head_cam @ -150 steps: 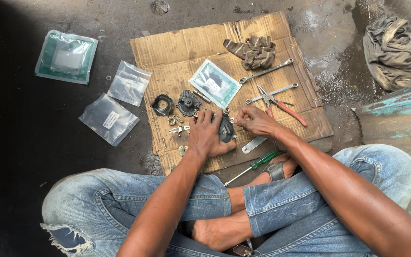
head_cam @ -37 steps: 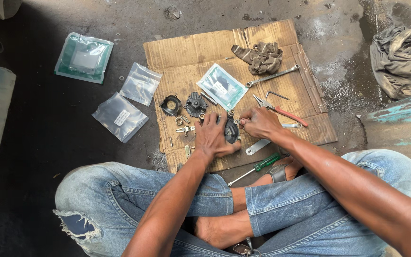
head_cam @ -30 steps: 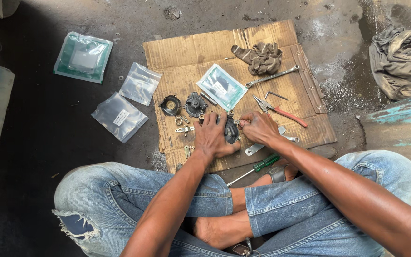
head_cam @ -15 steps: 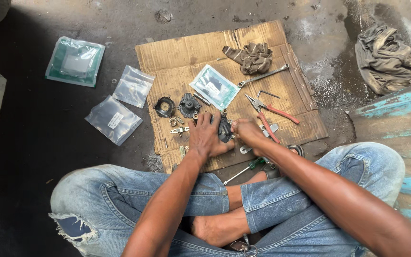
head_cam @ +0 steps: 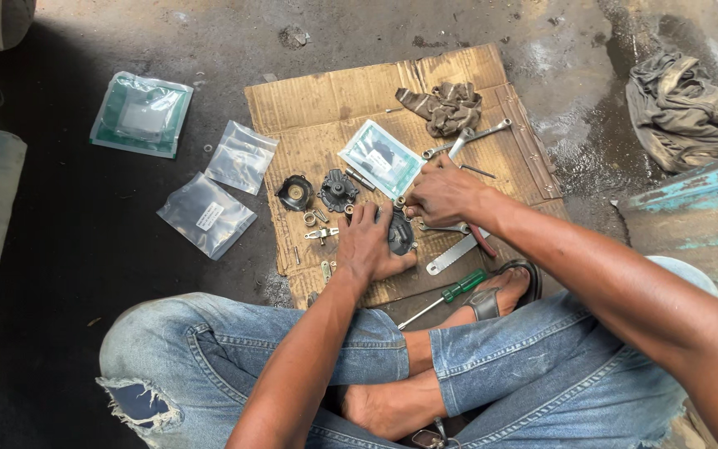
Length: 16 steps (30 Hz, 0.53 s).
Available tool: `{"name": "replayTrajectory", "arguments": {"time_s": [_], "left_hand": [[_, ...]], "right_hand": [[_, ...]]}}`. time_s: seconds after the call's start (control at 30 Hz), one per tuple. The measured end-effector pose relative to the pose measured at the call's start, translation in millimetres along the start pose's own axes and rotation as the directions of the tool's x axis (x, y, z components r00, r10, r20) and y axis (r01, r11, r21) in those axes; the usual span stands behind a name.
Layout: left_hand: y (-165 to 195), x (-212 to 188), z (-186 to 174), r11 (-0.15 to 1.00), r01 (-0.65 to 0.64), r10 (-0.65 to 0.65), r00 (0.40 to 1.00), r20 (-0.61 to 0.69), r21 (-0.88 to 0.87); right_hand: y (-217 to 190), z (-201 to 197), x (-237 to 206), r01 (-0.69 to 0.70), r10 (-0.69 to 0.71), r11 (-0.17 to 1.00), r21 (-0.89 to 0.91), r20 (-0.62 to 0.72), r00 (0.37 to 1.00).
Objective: The person sits on the ground and uses a wrench to tighten bolts on a mechanical component, likely a carburetor. They repeatedly adjust the wrench and rotate the part to access different fasteners.
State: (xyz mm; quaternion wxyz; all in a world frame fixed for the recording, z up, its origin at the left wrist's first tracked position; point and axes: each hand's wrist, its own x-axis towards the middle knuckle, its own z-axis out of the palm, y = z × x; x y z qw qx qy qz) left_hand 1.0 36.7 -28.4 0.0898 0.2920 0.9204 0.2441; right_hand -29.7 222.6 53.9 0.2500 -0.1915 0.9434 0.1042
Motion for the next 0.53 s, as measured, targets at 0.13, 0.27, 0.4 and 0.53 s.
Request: {"name": "replayTrajectory", "arguments": {"time_s": [0.13, 0.27, 0.4, 0.53], "left_hand": [[1, 0, -1, 1.000, 0.006, -0.006, 1.000, 0.017, 0.005], [0, -1, 1, 1.000, -0.005, 0.004, 0.999, -0.042, -0.014], [1, 1, 2, 1.000, 0.001, -0.001, 1.000, -0.012, -0.012], [-1, 0, 1, 1.000, -0.009, 0.008, 1.000, -0.023, -0.012]], "right_hand": [[8, 2, 12, 0.009, -0.007, 0.999, 0.037, -0.030, 1.000], [15, 11, 13, 0.022, -0.008, 0.977, 0.214, -0.067, 0.998], [19, 8, 10, -0.039, 0.057, 0.963, 0.266, -0.062, 0.996], [15, -3, 8, -0.148, 0.144, 0.925, 0.350, 0.038, 0.989]]}}
